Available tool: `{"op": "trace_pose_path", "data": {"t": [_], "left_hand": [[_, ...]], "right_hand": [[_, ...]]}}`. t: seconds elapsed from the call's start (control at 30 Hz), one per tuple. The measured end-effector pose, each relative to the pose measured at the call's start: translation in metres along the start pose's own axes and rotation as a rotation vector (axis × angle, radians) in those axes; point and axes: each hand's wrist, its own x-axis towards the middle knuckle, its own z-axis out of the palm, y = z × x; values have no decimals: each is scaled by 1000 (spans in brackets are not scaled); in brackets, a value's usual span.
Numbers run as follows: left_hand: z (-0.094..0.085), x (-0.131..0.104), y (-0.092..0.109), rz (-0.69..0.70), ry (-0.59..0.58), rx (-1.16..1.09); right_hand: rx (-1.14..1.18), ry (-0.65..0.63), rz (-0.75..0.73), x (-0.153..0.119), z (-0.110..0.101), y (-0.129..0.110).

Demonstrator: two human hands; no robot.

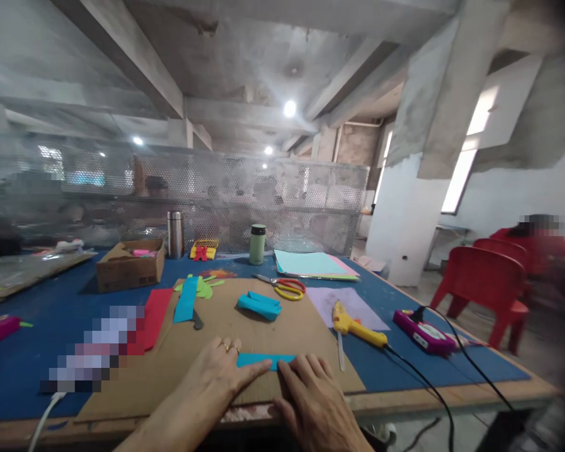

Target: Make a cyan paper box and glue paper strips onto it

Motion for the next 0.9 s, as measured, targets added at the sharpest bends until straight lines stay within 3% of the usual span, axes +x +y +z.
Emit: {"op": "trace_pose_path", "data": {"t": [0.2,0.37,0.5,0.9], "left_hand": [[-1,1,0,32,-69,40],[13,-2,-2,33,-5,41],[16,-5,-3,41,23,20],[20,-9,-2,15,88,64]], "right_hand": [[-30,64,-62,0,4,4],[-108,142,-129,-2,15,15],[-132,113,-180,-2,15,19],[-45,93,-79,-1,12,10]]}}
